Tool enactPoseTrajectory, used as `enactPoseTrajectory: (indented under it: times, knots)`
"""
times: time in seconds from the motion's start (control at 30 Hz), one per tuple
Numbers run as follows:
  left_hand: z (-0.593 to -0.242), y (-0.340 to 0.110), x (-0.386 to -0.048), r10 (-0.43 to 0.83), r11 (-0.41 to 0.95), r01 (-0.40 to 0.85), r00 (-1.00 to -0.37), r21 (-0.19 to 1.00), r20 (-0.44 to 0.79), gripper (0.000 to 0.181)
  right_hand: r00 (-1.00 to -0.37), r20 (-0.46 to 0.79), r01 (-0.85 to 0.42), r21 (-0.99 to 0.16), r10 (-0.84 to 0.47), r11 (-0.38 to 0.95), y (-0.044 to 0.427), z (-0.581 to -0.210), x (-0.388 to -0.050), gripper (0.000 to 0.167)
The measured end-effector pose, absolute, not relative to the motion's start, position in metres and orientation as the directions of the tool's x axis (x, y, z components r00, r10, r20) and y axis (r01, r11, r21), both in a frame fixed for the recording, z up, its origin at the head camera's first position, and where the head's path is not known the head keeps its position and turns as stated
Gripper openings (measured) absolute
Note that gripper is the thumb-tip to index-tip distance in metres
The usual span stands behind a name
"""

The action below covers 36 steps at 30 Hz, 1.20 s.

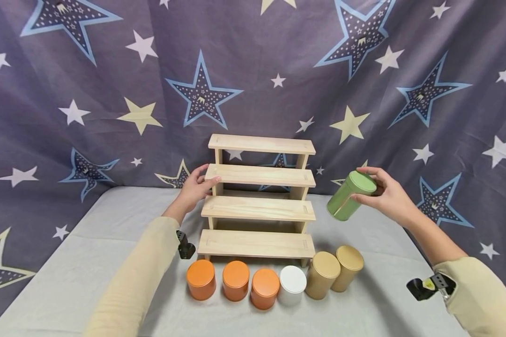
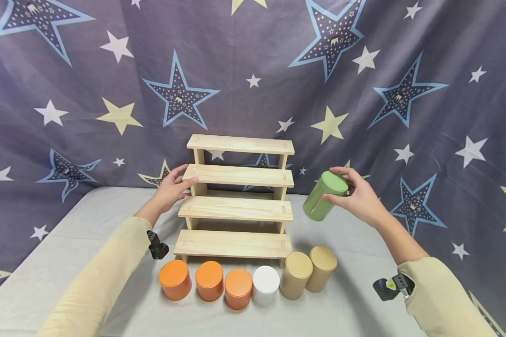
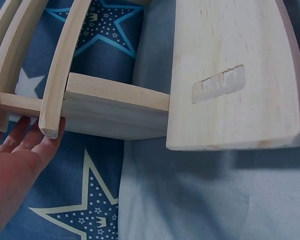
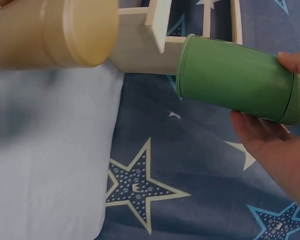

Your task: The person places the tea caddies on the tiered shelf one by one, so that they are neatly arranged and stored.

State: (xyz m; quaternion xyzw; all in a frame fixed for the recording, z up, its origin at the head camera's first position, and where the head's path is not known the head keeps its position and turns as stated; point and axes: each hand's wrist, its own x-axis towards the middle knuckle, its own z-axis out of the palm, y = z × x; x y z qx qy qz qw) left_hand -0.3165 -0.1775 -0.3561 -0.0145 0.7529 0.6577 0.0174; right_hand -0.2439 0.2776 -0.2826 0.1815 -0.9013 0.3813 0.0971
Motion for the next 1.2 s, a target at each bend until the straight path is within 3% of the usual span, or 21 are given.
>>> enactPoseTrajectory:
  times: [1.2]
  knots:
    - [-0.369,-0.179,-0.327,-0.023,0.133,-0.031,-0.999,0.991,-0.029,0.078,-0.9,0.312,-0.434,-0.697,-0.304,0.571,0.204,-0.256,-0.283,0.065]
